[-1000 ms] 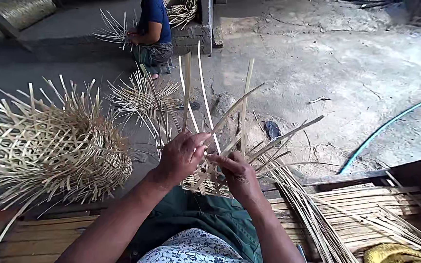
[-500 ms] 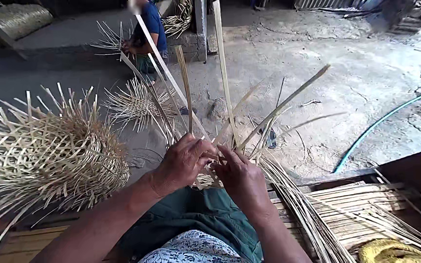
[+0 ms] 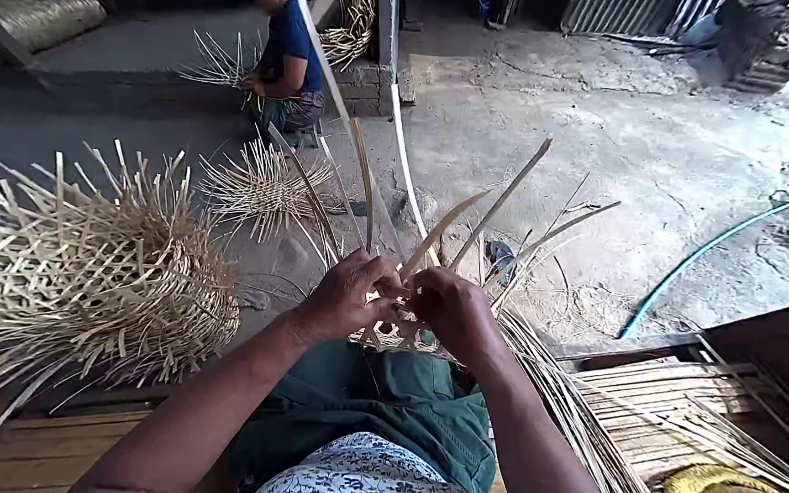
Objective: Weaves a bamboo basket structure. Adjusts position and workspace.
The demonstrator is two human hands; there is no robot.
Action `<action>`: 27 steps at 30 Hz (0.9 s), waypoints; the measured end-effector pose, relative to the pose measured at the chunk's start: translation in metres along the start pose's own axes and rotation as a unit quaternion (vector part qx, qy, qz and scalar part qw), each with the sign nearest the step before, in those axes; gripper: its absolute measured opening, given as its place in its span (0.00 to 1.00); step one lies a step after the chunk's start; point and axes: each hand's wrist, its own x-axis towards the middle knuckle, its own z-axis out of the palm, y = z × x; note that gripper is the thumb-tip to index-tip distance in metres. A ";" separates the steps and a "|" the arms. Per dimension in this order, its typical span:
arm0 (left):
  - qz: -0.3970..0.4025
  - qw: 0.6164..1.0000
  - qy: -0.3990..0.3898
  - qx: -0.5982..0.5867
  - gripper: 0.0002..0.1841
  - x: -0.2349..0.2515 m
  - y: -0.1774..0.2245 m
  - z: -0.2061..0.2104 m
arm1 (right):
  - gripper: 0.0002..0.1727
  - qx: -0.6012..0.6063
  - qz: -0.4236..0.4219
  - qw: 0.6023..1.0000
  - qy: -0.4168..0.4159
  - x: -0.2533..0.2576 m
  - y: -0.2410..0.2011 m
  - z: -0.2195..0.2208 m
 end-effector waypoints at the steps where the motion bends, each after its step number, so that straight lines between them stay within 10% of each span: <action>1: -0.004 1.000 0.013 -0.005 0.11 0.002 -0.004 0.001 | 0.05 0.061 -0.009 0.998 0.005 0.002 0.007 0.000; 5: -0.013 0.997 0.069 0.032 0.08 0.006 -0.019 0.011 | 0.03 0.184 -0.055 0.981 0.038 0.006 0.022 0.005; 12: 0.033 0.983 0.105 0.148 0.08 0.008 -0.011 0.032 | 0.09 -0.060 -0.099 0.977 0.179 0.003 0.023 0.024; 19: -0.223 0.968 -0.034 -0.107 0.13 0.020 0.010 -0.005 | 0.07 -0.051 -0.067 0.986 0.146 -0.008 0.016 0.018; 21: -0.254 0.959 -0.025 -0.125 0.22 0.021 0.010 -0.003 | 0.07 -0.043 -0.058 0.990 0.118 -0.010 0.012 0.017; 27: -0.225 0.960 0.017 -0.168 0.07 0.006 0.010 0.009 | 0.09 -0.049 0.018 0.996 0.075 -0.013 0.001 0.013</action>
